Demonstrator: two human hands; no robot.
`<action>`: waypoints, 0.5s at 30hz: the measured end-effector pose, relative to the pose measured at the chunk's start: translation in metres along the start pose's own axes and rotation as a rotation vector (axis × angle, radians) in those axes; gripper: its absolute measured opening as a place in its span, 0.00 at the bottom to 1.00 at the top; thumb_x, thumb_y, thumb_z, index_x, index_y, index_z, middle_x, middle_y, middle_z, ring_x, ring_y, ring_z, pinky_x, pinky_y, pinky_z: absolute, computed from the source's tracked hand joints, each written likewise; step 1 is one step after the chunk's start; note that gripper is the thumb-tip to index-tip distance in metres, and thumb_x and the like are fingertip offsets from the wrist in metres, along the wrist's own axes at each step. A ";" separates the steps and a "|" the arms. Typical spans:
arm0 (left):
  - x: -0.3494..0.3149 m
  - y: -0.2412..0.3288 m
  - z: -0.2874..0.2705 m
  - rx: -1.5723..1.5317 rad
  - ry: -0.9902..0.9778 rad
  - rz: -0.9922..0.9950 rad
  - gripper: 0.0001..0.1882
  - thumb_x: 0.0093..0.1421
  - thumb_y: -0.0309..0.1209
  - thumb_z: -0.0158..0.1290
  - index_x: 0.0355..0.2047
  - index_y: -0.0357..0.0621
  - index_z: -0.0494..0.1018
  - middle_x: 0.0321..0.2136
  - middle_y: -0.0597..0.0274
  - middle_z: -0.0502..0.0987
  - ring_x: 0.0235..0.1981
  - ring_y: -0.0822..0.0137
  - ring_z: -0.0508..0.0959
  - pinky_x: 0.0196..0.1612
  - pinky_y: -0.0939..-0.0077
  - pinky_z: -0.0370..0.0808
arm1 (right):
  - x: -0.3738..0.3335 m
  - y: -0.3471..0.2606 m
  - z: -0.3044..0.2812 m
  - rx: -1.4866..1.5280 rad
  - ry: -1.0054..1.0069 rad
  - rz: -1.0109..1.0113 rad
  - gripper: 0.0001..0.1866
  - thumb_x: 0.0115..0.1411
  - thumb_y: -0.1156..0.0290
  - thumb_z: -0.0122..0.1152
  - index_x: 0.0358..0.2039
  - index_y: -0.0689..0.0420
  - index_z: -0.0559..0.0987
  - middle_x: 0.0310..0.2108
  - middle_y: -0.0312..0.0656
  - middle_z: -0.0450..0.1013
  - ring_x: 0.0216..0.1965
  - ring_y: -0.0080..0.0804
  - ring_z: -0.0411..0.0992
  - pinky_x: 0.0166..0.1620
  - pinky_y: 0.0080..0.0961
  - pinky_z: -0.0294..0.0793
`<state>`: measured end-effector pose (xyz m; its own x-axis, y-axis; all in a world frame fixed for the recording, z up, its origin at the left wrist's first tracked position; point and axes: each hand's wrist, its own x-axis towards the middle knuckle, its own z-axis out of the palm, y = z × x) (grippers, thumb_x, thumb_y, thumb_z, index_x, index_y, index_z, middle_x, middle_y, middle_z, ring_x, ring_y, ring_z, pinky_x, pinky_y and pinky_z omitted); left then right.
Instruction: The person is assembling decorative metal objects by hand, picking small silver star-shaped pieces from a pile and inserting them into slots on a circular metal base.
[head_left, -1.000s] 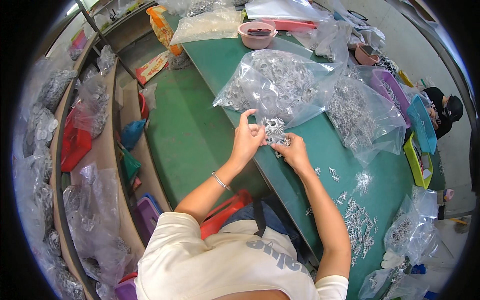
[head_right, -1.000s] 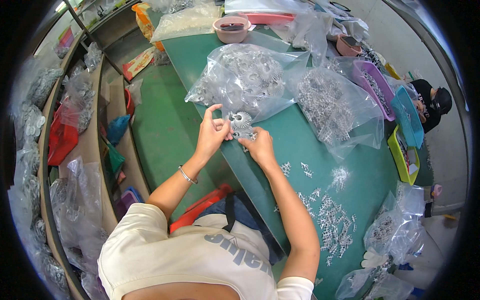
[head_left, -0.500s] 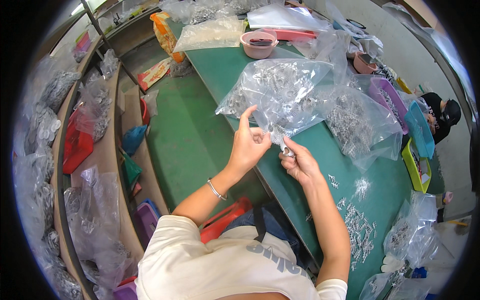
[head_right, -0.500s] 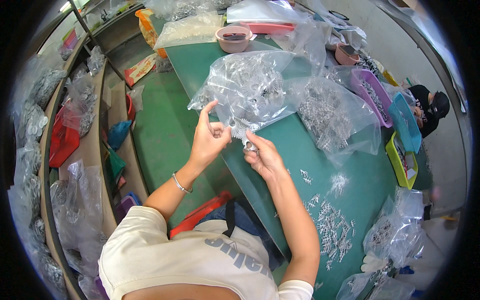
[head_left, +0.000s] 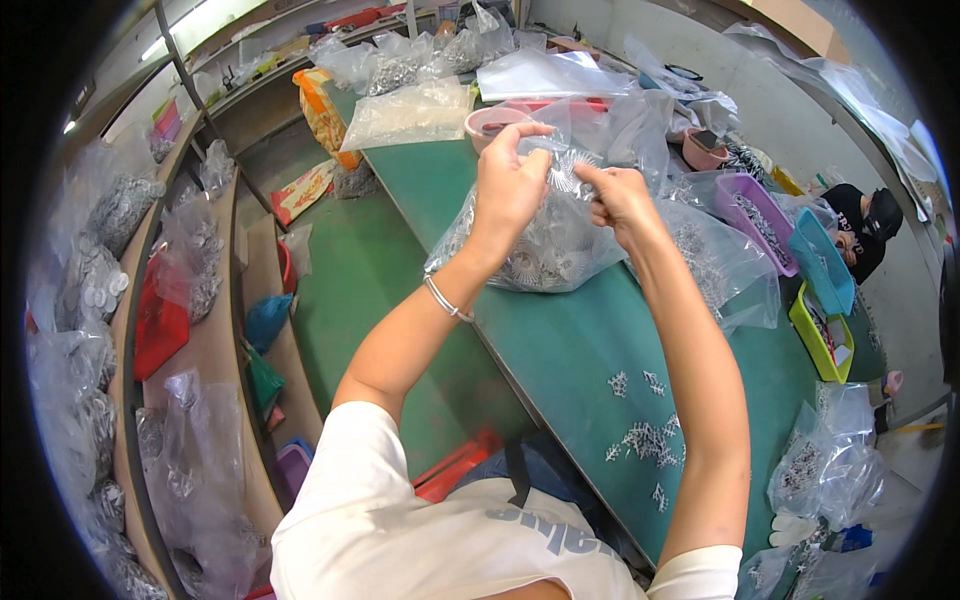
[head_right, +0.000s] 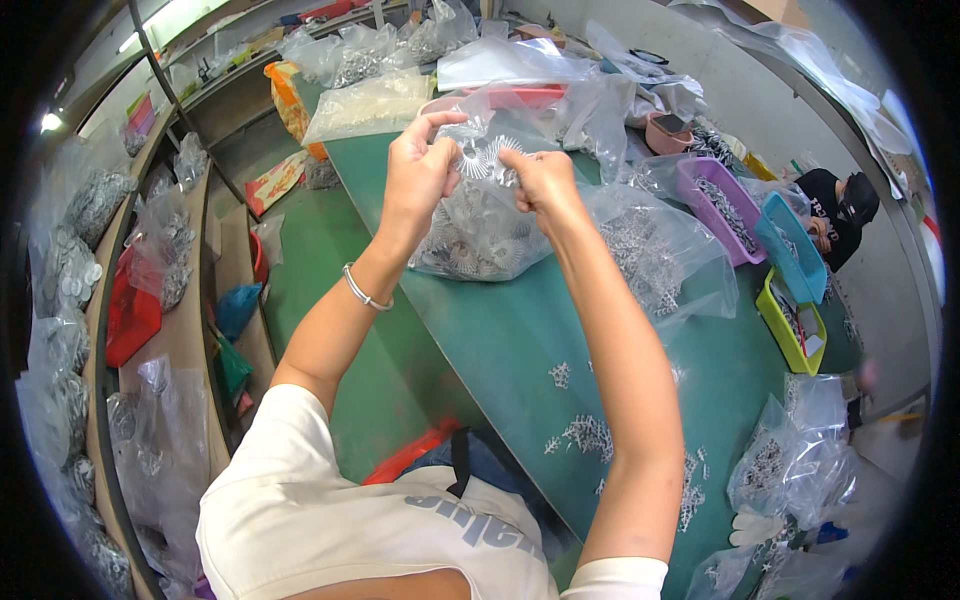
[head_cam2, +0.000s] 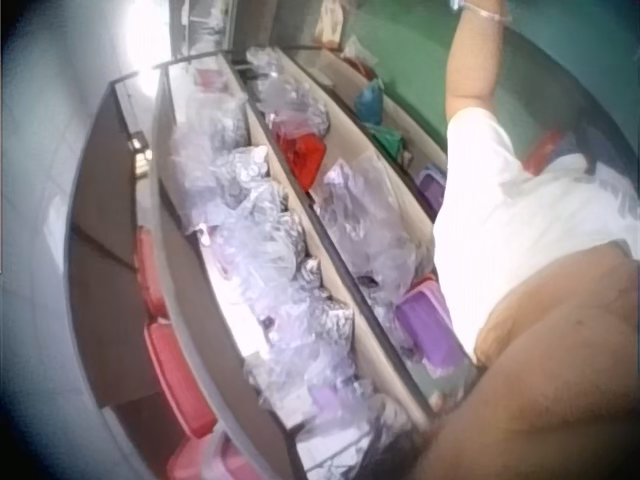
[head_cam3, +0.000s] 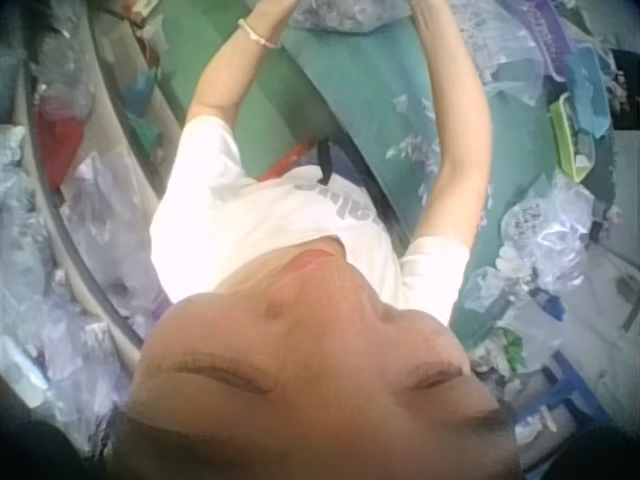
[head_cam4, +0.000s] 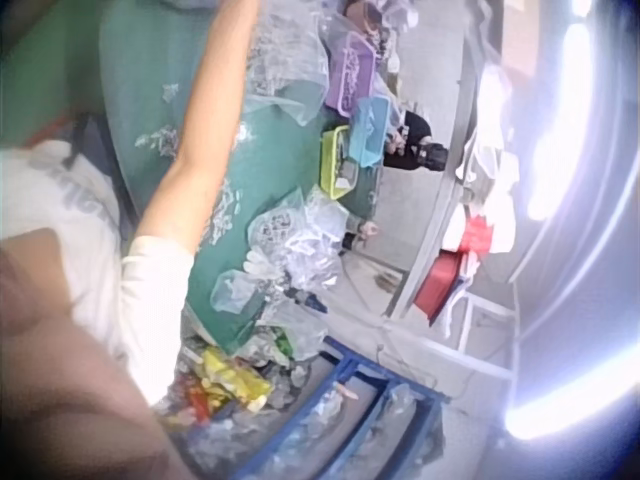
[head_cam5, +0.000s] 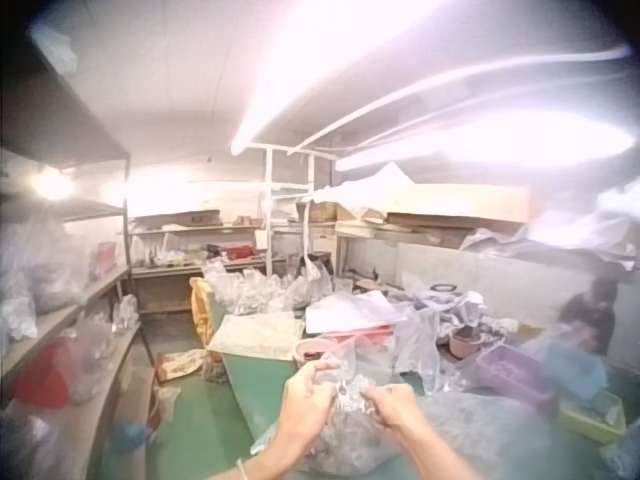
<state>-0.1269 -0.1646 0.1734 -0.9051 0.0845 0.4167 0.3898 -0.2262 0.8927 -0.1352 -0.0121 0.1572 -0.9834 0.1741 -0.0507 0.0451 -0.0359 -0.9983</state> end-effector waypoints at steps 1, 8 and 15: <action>0.005 -0.009 0.000 0.069 -0.010 0.034 0.15 0.53 0.20 0.43 0.42 0.32 0.68 0.13 0.71 0.65 0.11 0.83 0.60 0.14 0.86 0.54 | 0.011 0.006 -0.002 -0.250 0.081 -0.070 0.15 0.53 0.62 0.64 0.22 0.60 0.73 0.13 0.32 0.63 0.13 0.18 0.57 0.16 0.20 0.53; 0.001 -0.010 -0.008 0.236 -0.002 0.068 0.11 0.54 0.20 0.46 0.38 0.31 0.73 0.12 0.74 0.67 0.12 0.85 0.60 0.16 0.87 0.55 | 0.014 0.022 -0.028 -1.085 0.059 -0.603 0.14 0.53 0.66 0.60 0.37 0.62 0.77 0.24 0.52 0.75 0.30 0.45 0.75 0.34 0.37 0.71; -0.011 -0.001 -0.007 0.344 -0.068 0.166 0.09 0.54 0.21 0.48 0.33 0.32 0.76 0.12 0.77 0.65 0.14 0.87 0.59 0.17 0.87 0.54 | -0.017 0.036 -0.075 -1.679 0.063 -0.478 0.07 0.52 0.76 0.51 0.32 0.58 0.74 0.27 0.51 0.75 0.31 0.52 0.74 0.32 0.44 0.71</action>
<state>-0.1181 -0.1720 0.1670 -0.8163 0.1413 0.5601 0.5744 0.0958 0.8130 -0.1036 0.0578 0.1199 -0.9575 -0.0995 0.2709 -0.0644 0.9887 0.1354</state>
